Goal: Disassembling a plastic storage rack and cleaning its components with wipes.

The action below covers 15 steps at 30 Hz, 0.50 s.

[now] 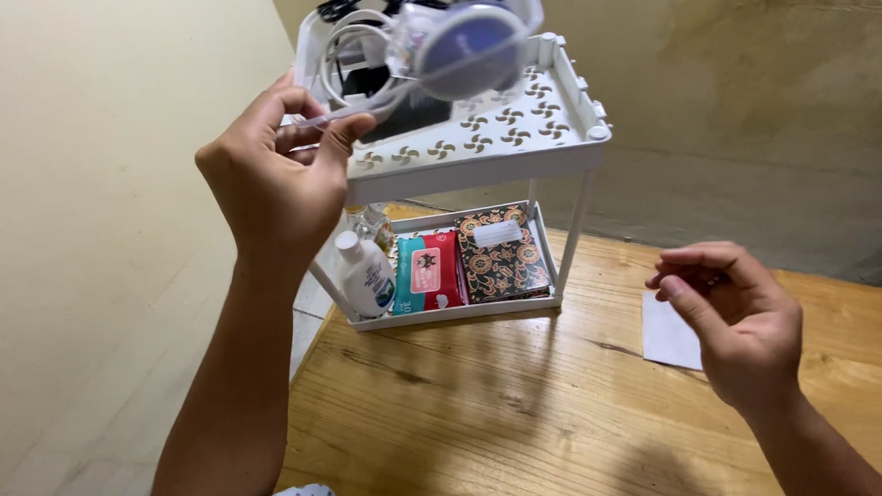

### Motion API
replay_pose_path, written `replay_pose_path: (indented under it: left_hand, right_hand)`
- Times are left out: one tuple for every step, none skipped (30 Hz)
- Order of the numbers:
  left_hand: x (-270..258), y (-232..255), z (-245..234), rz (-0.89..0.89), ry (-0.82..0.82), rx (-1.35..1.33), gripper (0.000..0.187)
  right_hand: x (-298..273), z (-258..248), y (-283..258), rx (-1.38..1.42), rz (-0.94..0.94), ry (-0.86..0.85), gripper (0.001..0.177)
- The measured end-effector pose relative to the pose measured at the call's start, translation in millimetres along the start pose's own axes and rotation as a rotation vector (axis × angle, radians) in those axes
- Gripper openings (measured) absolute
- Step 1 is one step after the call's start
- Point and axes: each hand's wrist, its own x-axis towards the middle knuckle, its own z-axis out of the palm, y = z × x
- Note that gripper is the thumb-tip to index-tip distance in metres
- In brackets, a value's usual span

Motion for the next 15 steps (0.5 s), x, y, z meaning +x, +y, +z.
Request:
replay_pose_path:
  left_hand:
    - [-2.2, 5.4, 3.7, 0.001, -0.004, -0.009, 0.011]
    - [-4.5, 10.9, 7.5, 0.062, -0.006, -0.009, 0.015]
    - [-6.6, 16.9, 12.6, 0.124, -0.006, -0.012, 0.02]
    - [-9.0, 25.7, 16.8, 0.126, -0.009, -0.025, 0.02]
    - [-12.3, 34.7, 22.0, 0.169, -0.025, 0.011, 0.024]
    - [-15.9, 43.6, 27.2, 0.212, -0.04, 0.047, 0.029]
    - [-20.8, 47.7, 34.5, 0.214, -0.045, 0.03, 0.029]
    - [-25.7, 51.7, 41.8, 0.246, -0.062, 0.034, 0.028]
    - [-31.0, 55.9, 48.2, 0.276, -0.083, 0.04, 0.028]
    - [-36.4, 63.0, 55.1, 0.275, -0.091, 0.025, 0.028]
    - [-41.8, 69.8, 61.8, 0.305, -0.106, 0.004, 0.027]
    - [-47.0, 76.6, 68.6, 0.335, -0.121, -0.017, 0.026]
    - [-55.0, 80.4, 76.6, 0.338, -0.127, -0.035, 0.026]
    - [-63.0, 84.3, 84.6, 0.327, -0.145, -0.066, 0.027]
    - [-71.8, 89.3, 92.9, 0.313, -0.163, -0.097, 0.028]
  right_hand:
    - [0.0, -3.8, -0.6, -0.006, 0.001, 0.008, 0.021]
    - [0.0, -7.8, -1.1, 0.012, 0.0, 0.02, 0.021]
    - [-0.1, -13.4, -2.5, 0.027, -0.003, 0.033, 0.02]
    - [-1.2, -17.9, -2.8, 0.018, -0.004, 0.043, 0.02]
    - [-3.4, -23.4, -2.7, 0.066, -0.02, 0.055, 0.02]
    - [-5.8, -29.2, -2.4, 0.115, -0.037, 0.066, 0.02]
    - [-6.7, -35.2, -4.1, 0.102, -0.037, 0.08, 0.02]
    - [-7.4, -41.3, -5.7, 0.14, -0.018, 0.097, 0.019]
    - [-9.0, -46.7, -7.1, 0.18, 0.006, 0.115, 0.018]
    - [-11.7, -55.2, -7.7, 0.171, 0.01, 0.128, 0.018]
    - [-14.5, -63.3, -7.8, 0.266, 0.042, 0.135, 0.018]
    - [-17.1, -71.5, -8.0, 0.362, 0.074, 0.143, 0.02]
    - [-20.9, -84.5, -6.5, 0.351, 0.072, 0.159, 0.02]
    - [-24.7, -97.7, -5.2, 0.393, 0.065, 0.164, 0.02]
    - [-29.4, -112.1, -4.9, 0.434, 0.058, 0.169, 0.02]
